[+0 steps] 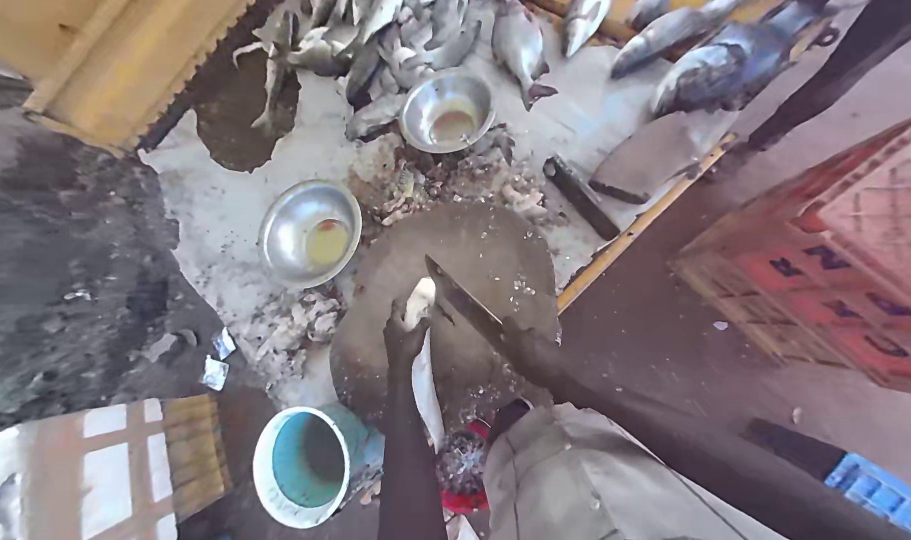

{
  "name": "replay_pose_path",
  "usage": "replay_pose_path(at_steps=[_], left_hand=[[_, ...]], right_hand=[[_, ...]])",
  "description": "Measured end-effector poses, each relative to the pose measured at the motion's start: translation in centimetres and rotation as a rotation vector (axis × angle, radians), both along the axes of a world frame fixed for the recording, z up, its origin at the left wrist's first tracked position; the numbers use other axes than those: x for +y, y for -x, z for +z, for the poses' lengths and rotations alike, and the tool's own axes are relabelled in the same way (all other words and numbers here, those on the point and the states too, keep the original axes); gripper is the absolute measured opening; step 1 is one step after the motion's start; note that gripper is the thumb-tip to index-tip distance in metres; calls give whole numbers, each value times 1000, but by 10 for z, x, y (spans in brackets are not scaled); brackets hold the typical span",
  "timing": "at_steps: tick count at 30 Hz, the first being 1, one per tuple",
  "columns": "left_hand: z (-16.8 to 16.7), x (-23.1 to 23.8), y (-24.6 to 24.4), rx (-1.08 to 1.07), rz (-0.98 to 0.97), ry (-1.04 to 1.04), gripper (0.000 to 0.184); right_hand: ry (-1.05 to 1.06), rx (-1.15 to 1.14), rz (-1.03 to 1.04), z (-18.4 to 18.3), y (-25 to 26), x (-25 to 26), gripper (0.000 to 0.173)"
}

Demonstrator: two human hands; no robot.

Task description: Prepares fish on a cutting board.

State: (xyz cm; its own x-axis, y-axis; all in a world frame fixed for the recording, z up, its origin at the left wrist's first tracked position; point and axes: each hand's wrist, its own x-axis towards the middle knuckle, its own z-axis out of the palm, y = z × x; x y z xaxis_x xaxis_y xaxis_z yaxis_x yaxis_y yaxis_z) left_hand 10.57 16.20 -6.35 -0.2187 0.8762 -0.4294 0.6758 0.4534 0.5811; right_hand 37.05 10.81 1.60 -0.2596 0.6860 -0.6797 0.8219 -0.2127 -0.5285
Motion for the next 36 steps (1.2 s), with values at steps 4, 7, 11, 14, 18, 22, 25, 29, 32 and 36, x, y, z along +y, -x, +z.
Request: replay_pose_path(at_steps=[4, 7, 11, 14, 18, 22, 25, 29, 32, 36], left_hand=[[0, -5, -11, 101, 106, -108, 82], [-2, -5, -11, 122, 96, -101, 60], [2, 0, -4, 106, 89, -62, 49], [0, 2, -3, 101, 74, -40, 49], [1, 6, -8, 47, 106, -31, 49], [2, 4, -7, 64, 109, -13, 47], [3, 6, -7, 74, 114, 3, 46], [6, 7, -5, 73, 118, 39, 46], [7, 7, -3, 41, 128, 16, 46], [2, 7, 0, 42, 135, 10, 49]], right_hand=[[-37, 52, -42, -1, 6, 6, 36], [-33, 104, -16, -2, 18, 9, 39], [-12, 60, 43, -6, 34, 5, 39], [3, 11, 28, -10, 33, -4, 38], [29, -3, 55, 3, 16, -17, 43], [24, -9, 66, 1, 11, -33, 43], [-25, 11, 23, -5, 16, -37, 42], [-51, 21, -6, -7, 31, -27, 42], [-21, -20, 25, -3, 34, -24, 42], [-3, -78, 31, -1, 38, -25, 42]])
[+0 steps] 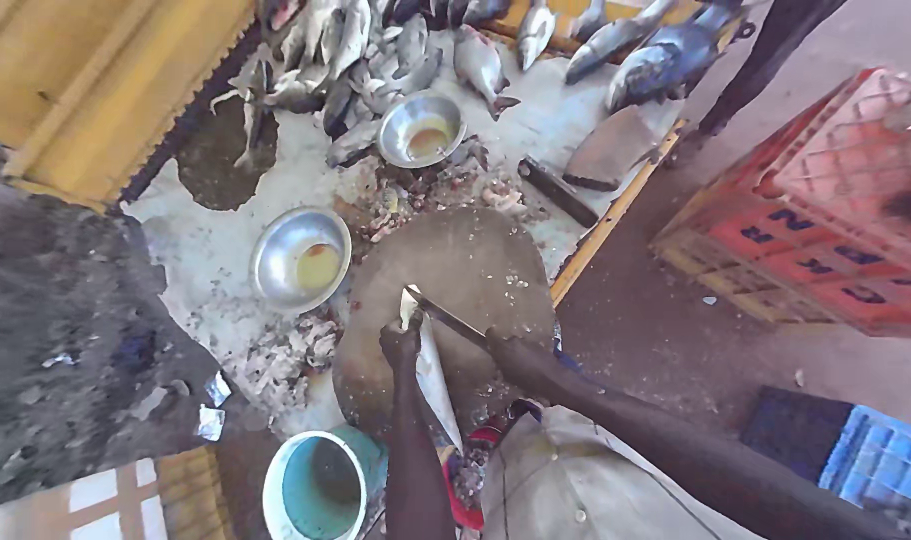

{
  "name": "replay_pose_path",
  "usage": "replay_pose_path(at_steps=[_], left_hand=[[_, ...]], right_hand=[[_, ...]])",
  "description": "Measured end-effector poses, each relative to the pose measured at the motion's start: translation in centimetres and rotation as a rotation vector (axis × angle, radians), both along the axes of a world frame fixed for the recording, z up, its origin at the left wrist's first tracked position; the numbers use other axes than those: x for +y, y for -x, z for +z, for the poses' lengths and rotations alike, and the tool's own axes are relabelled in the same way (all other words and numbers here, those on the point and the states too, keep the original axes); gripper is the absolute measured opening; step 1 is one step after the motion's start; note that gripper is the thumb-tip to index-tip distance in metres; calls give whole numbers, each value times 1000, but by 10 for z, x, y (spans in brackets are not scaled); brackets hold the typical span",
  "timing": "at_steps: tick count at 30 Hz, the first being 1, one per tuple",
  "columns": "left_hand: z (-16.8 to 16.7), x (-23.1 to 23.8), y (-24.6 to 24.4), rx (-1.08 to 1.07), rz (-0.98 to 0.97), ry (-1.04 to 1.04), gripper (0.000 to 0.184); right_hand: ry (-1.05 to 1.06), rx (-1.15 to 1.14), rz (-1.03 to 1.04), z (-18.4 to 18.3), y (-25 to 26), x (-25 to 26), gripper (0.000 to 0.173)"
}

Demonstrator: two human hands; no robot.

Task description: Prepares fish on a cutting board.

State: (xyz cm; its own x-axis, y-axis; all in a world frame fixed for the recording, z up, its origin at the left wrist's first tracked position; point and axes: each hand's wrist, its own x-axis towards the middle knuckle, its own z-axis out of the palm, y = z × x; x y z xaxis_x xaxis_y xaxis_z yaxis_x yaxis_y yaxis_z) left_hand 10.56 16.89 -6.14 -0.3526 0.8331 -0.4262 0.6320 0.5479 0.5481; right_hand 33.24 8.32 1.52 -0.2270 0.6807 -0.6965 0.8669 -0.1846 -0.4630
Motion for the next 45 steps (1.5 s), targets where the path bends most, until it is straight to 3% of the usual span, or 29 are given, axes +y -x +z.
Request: replay_pose_path(at_steps=[6, 13, 33, 42, 45], left_hand=[[-6, 2, 8, -29, -22, 7, 51], [-2, 1, 7, -41, -10, 23, 48], [4, 3, 1, 22, 12, 45, 55], [1, 3, 0, 71, -34, 54, 51], [3, 2, -2, 61, -30, 53, 50]], right_hand=[[-97, 15, 37, 7, 10, 11, 36], [-11, -78, 13, 8, -2, -2, 42], [-8, -40, -3, 8, -1, -5, 47], [-68, -24, 21, 8, -2, -7, 34], [-9, -31, 15, 26, -4, -3, 38]])
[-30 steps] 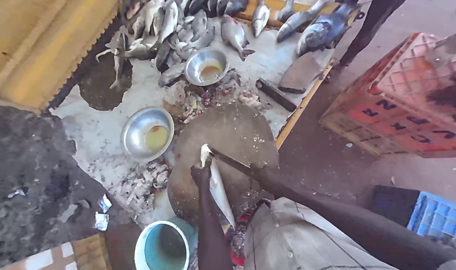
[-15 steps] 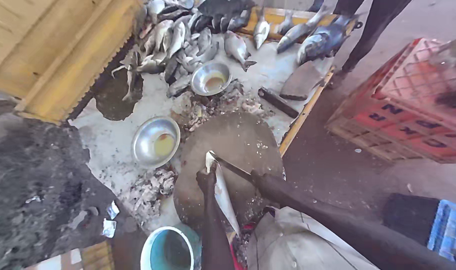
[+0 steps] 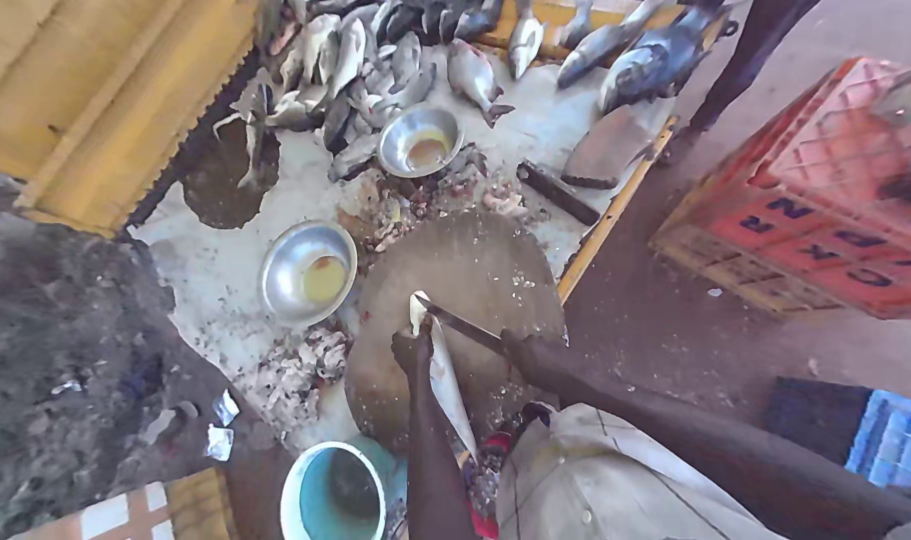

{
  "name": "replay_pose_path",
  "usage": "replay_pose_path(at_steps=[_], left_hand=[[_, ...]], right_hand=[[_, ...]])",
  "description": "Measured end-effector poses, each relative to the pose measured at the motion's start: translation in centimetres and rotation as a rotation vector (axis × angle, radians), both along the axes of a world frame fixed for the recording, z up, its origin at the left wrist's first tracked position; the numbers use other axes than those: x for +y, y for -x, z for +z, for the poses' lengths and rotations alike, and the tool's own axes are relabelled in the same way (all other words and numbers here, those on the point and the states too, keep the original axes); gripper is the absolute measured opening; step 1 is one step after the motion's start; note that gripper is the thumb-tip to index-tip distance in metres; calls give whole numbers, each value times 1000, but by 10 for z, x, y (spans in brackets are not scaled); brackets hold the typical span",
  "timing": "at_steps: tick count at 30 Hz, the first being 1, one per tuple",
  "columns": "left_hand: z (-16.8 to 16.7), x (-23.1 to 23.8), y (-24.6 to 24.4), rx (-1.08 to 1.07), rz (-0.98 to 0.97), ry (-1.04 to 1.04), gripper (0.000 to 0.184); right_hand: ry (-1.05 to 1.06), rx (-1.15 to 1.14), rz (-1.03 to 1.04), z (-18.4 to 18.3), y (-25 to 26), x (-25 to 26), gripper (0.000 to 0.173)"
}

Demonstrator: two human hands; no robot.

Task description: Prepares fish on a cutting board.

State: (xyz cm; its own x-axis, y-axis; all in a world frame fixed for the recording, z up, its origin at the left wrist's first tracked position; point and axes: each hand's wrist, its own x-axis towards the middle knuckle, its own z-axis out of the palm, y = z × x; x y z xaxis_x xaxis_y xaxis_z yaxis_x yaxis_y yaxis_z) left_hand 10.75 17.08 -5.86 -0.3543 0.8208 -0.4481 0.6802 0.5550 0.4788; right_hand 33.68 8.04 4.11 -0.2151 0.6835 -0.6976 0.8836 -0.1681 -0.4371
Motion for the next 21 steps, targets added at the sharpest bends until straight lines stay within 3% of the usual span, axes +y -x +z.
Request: replay_pose_path(at_steps=[4, 9, 21], left_hand=[[0, 0, 3, -9, -20, -3, 50], [-2, 2, 0, -2, 13, 5, 50], [1, 3, -3, 52, -34, 24, 51]], right_hand=[[108, 46, -31, 23, -10, 4, 46], [-30, 22, -16, -16, -13, -4, 37], [-4, 50, 12, -24, -7, 1, 36]])
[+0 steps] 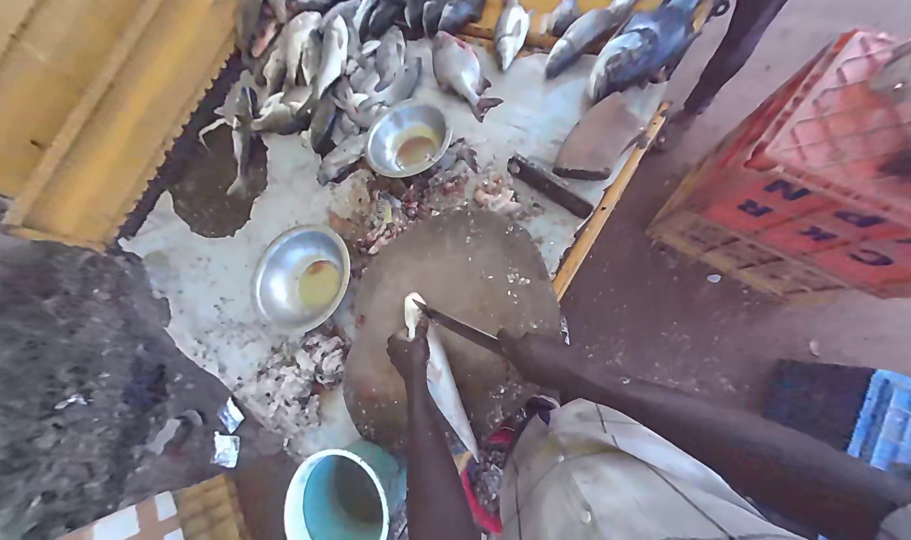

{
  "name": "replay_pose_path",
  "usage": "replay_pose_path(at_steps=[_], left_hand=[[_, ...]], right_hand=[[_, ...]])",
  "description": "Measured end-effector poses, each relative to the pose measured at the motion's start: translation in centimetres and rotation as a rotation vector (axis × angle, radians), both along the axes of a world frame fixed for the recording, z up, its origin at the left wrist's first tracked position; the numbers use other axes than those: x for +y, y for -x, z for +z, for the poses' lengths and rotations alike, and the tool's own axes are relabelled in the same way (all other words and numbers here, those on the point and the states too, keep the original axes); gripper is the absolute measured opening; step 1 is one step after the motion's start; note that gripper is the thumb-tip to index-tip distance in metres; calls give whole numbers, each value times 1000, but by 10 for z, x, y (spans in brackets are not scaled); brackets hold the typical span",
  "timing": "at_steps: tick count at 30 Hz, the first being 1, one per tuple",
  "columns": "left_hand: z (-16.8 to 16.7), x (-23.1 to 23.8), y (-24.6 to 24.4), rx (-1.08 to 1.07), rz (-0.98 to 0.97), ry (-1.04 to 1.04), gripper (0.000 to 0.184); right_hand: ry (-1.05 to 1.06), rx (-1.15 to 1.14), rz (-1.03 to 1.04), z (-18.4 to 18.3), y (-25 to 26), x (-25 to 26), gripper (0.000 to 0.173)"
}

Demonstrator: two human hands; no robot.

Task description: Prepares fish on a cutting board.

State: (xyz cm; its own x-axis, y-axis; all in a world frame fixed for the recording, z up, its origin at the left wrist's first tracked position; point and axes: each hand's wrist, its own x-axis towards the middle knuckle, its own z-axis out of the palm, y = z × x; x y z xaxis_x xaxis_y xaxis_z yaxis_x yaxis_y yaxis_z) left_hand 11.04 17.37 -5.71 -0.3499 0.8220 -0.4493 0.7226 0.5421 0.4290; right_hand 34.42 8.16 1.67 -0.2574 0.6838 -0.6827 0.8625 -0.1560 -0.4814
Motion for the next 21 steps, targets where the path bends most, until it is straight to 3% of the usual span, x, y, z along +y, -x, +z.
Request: replay_pose_path(at_steps=[4, 7, 11, 15, 18, 21], left_hand=[[5, -7, -16, 84, 16, -9, 52], [2, -5, -24, 109, 40, -22, 56], [-2, -8, -18, 149, -49, -16, 49], [-7, -6, -24, 96, 49, -63, 56], [-5, -14, -35, 111, 95, -74, 50], [-4, -21, -59, 209, 31, -95, 55]], right_hand=[[-70, 17, -35, -4, 35, 15, 43], [-161, 101, -109, -23, 73, 50, 39], [-278, 171, -148, -40, 105, 93, 33], [-170, 117, -133, -29, 84, 67, 39], [39, 30, -121, -11, 61, 29, 48], [-29, -30, -42, -4, 34, 35, 45]])
